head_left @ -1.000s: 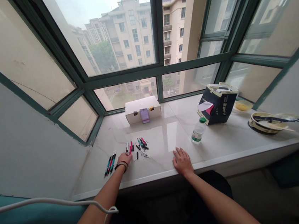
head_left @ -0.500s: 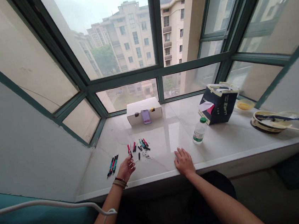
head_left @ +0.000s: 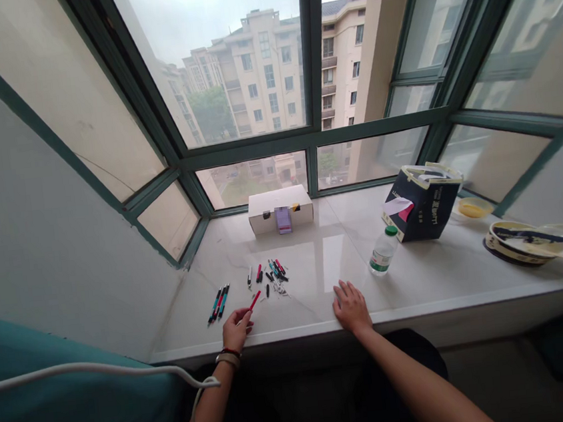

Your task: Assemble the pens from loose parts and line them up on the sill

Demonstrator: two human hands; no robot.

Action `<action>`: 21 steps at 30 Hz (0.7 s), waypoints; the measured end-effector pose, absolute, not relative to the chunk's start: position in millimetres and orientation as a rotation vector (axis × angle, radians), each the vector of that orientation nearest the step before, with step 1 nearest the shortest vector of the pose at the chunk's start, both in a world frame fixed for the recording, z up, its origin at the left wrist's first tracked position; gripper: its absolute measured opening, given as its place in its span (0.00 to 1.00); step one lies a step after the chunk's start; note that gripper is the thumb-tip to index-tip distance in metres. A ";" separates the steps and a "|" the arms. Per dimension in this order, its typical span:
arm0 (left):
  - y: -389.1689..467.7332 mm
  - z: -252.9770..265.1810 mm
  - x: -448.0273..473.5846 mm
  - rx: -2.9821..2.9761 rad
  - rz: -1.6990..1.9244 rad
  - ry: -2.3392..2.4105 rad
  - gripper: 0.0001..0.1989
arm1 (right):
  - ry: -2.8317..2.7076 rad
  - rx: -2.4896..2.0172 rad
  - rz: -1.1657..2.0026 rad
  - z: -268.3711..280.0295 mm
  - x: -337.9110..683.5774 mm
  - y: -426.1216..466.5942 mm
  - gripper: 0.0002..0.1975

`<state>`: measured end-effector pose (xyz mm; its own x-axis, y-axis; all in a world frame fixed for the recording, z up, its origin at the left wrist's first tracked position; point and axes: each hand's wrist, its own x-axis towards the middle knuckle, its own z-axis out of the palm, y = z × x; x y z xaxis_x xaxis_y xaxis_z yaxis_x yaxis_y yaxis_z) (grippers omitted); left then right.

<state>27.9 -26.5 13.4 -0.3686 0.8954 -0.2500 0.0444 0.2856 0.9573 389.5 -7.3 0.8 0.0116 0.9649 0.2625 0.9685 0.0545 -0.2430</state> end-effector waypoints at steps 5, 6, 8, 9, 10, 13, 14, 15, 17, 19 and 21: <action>-22.6 -0.3 20.4 0.751 1.246 1.677 0.20 | -1.993 -1.943 -0.033 0.0 389.3 -7.4 0.22; -21.5 -2.6 19.9 0.722 1.258 1.680 0.19 | -1.996 -1.945 -0.039 0.0 389.3 -7.4 0.22; -19.9 -5.5 19.2 0.667 1.276 1.689 0.17 | -2.009 -1.946 -0.050 0.3 389.0 -7.3 0.22; -19.5 -6.0 18.8 0.642 1.286 1.690 0.16 | -2.015 -1.947 -0.055 0.5 388.7 -7.4 0.22; -19.5 -5.9 18.3 0.619 1.299 1.685 0.15 | -2.021 -1.951 -0.061 0.7 388.4 -7.6 0.22; -21.0 -4.0 15.2 0.538 1.358 1.605 0.15 | -2.032 -1.964 -0.091 0.8 387.7 -9.4 0.22; -21.9 -3.6 13.5 0.507 1.371 1.563 0.16 | -2.034 -1.966 -0.107 1.0 387.7 -10.1 0.22; -22.8 -3.7 11.7 0.475 1.379 1.523 0.16 | -2.034 -1.967 -0.122 1.5 387.6 -10.3 0.22; -24.8 -5.8 8.1 0.428 1.403 1.454 0.18 | -2.032 -1.964 -0.144 4.6 386.5 -8.6 0.21; -27.0 -9.9 5.6 0.401 1.444 1.382 0.18 | -2.023 -1.973 -0.120 11.4 381.2 -2.2 0.19; -29.1 -14.4 5.0 0.393 1.506 1.333 0.18 | -2.044 -1.968 0.005 21.1 368.0 9.1 0.14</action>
